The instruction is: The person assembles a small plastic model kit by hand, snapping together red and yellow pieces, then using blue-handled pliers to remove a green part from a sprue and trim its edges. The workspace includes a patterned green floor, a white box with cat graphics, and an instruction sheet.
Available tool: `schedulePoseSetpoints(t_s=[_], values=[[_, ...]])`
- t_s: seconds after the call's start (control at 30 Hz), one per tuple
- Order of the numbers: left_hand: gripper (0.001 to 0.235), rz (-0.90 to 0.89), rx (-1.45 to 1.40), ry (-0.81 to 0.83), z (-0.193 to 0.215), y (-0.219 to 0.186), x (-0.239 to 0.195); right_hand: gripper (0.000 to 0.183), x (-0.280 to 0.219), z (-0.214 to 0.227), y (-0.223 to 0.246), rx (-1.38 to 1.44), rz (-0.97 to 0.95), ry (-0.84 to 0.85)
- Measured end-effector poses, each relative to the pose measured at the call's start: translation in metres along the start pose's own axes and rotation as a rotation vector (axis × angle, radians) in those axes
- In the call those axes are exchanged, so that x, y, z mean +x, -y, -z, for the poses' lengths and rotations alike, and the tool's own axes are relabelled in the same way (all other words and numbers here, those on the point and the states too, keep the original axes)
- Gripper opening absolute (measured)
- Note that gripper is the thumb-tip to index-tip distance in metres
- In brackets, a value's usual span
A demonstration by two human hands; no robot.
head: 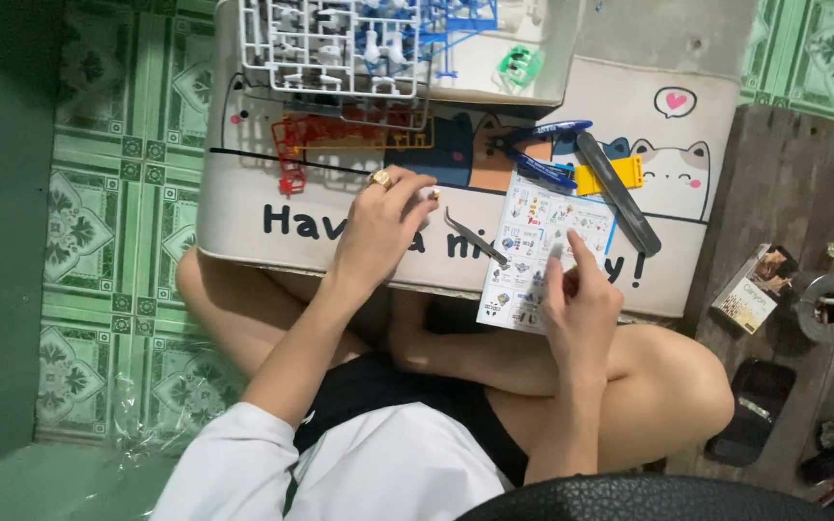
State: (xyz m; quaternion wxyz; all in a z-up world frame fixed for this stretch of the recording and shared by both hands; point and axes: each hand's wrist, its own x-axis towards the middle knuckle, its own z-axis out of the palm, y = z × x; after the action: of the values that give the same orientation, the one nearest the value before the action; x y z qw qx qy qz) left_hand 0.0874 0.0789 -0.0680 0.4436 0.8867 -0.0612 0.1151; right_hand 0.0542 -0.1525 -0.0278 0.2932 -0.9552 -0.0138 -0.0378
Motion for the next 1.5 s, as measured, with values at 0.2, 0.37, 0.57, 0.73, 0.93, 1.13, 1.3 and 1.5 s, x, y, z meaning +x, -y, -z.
schedulePoseSetpoints(t_s=[0.2, 0.37, 0.57, 0.73, 0.93, 1.13, 1.3, 1.5], values=[[0.013, 0.031, 0.052, -0.140, 0.027, 0.012, -0.022, 0.031, 0.003, 0.003, -0.025, -0.112, 0.182, -0.078], [0.006, 0.098, 0.205, -0.385, 0.057, 0.044, -0.030, 0.024, 0.022, -0.002, 0.023, 0.095, 0.256, -0.068], [0.031, 0.376, 0.144, -0.363, 0.090, 0.064, -0.010, 0.026, 0.057, -0.042, 0.080, 0.223, 0.244, 0.181], [0.035, 0.516, 0.120, -0.249, 0.086, 0.060, 0.010, 0.025, 0.091, -0.092, 0.072, -0.034, 0.376, 0.105], [0.033, 0.520, 0.078, -0.176, 0.070, 0.072, 0.010, 0.024, 0.090, -0.099, 0.070, 0.098, 0.150, 0.167], [0.024, 0.523, 0.130, -0.197, 0.071, 0.073, 0.007, 0.026, 0.083, -0.088, 0.077, 0.324, 0.038, 0.223], [0.030, 0.516, 0.068, -0.255, 0.067, 0.070, 0.003, 0.028, 0.081, -0.082, 0.085, 0.280, 0.076, 0.278], [0.044, 0.507, -0.217, -0.257, 0.085, 0.069, -0.011, 0.023, 0.081, -0.089, 0.073, 0.272, 0.125, 0.281]])
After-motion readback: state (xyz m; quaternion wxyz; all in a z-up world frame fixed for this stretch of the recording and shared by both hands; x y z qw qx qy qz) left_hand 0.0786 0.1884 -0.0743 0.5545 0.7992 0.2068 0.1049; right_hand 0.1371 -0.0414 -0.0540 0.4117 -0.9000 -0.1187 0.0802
